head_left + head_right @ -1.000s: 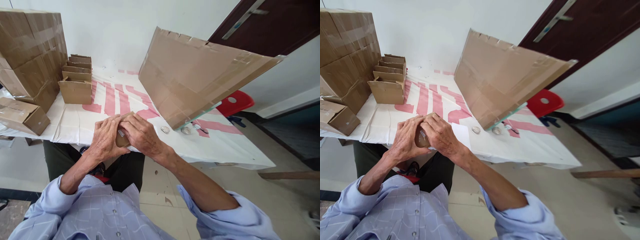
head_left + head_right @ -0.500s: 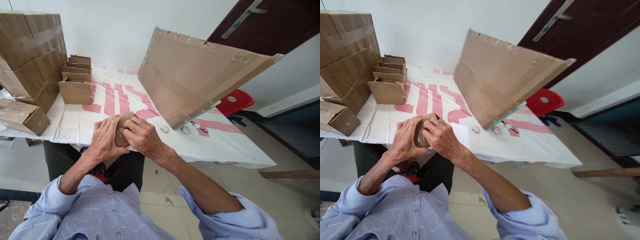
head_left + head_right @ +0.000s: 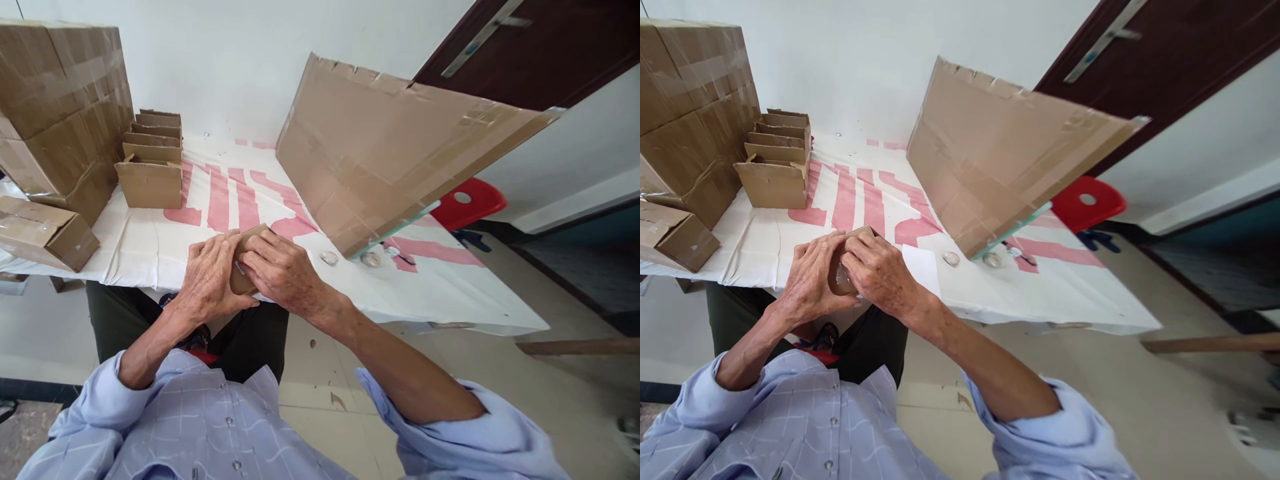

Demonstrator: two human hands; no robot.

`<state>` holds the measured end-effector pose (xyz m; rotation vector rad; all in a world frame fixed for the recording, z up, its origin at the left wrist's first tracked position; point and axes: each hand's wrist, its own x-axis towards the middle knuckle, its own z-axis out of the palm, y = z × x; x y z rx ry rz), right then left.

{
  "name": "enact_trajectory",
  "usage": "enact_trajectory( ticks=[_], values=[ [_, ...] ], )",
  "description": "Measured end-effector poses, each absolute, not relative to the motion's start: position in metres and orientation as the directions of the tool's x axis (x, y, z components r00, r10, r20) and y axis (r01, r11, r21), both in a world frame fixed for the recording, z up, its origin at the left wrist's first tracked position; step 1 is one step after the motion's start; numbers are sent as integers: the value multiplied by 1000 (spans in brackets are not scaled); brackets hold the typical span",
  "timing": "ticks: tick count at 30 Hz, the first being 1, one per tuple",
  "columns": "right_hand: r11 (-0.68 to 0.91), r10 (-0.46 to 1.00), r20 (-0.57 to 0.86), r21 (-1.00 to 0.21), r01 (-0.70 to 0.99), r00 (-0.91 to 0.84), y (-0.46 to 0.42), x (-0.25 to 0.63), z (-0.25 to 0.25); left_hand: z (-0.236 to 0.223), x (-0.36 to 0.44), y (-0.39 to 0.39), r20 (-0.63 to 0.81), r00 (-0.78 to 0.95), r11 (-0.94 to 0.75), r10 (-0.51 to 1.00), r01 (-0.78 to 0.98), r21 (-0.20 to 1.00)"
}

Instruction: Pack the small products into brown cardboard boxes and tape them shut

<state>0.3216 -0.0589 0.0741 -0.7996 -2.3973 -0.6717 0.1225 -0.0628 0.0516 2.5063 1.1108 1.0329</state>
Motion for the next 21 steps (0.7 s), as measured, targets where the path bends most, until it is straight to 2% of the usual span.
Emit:
enact_trajectory(
  ticks=[7,12,18,21],
  values=[
    [692,492,570,203,693,-658,-57,317,71,51,123,-62,505,475,-689,721,569,449],
    [672,468,598,238,701,-651,-57,317,70,50,122,-62,509,475,-692,718,570,444],
    [643,528,588,194,741,-613,-64,319,66,49,124,-62,504,452,-670,736,590,451],
    [640,496,596,240,730,-632,-66,319,67,48,124,-62,512,452,-675,731,590,443]
  ],
)
